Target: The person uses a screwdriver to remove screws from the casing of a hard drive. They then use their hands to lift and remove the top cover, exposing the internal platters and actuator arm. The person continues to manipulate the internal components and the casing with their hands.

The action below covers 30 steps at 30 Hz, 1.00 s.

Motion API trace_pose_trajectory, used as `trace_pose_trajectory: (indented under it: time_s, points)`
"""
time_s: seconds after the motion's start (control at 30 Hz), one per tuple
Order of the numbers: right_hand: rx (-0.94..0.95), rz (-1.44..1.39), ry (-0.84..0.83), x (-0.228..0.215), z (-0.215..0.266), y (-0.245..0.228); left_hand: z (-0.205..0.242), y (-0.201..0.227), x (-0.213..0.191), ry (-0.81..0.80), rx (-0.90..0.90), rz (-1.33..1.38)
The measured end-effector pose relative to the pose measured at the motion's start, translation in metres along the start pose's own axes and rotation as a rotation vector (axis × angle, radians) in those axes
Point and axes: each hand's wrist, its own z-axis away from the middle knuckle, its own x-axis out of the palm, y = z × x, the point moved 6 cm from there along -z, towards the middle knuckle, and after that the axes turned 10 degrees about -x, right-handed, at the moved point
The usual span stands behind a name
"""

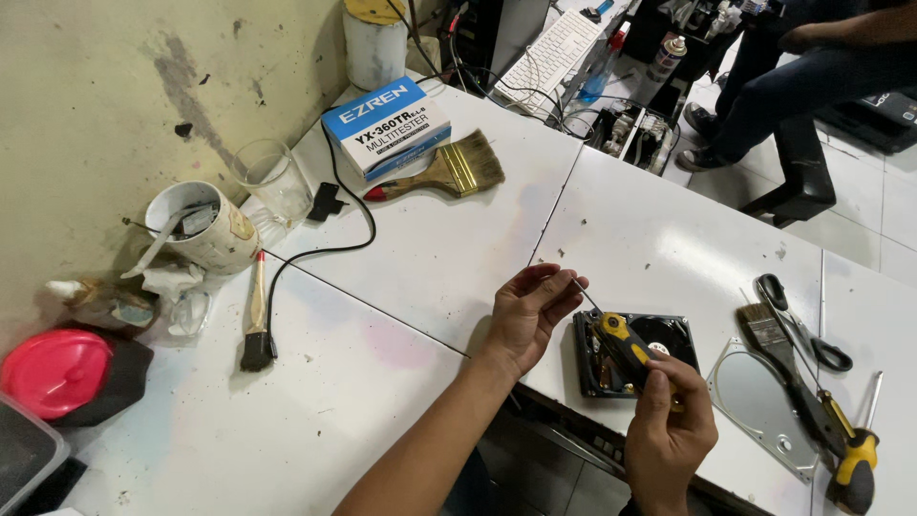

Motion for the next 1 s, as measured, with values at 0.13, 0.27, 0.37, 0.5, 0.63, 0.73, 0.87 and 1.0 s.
trace_pose_trajectory:
  time_s: [0.13, 0.27, 0.37, 0.5, 0.63, 0.73, 0.87, 1.0]
  points:
    - [-0.048, -0.005, -0.02, 0.004, 0.002, -0.004, -0.001, 0.001, -0.002, 0.038, 0.03, -0.032]
    - [-0.081, 0.006, -0.013, 0.005, 0.002, -0.012, -0.001, 0.001, -0.002, 0.047, 0.025, -0.036]
    - [-0.058, -0.018, -0.006, 0.006, 0.002, -0.008, 0.001, 0.002, -0.002, 0.06, 0.016, -0.052]
    - [-0.049, -0.058, 0.001, 0.006, 0.002, -0.005, 0.003, 0.003, 0.001, 0.066, 0.017, -0.046]
    - [0.088, -0.028, 0.044, 0.004, 0.003, 0.0, 0.007, 0.005, 0.005, 0.042, 0.006, -0.053]
    - [0.121, -0.136, 0.08, 0.004, 0.003, 0.01, 0.008, 0.006, 0.006, 0.018, 0.014, -0.064]
    - [0.174, -0.294, 0.107, 0.003, 0.003, 0.017, 0.01, 0.008, 0.01, 0.006, 0.03, -0.107]
    - [0.198, -0.162, 0.099, 0.0, 0.001, 0.018, 0.014, 0.012, 0.015, -0.017, 0.049, -0.169]
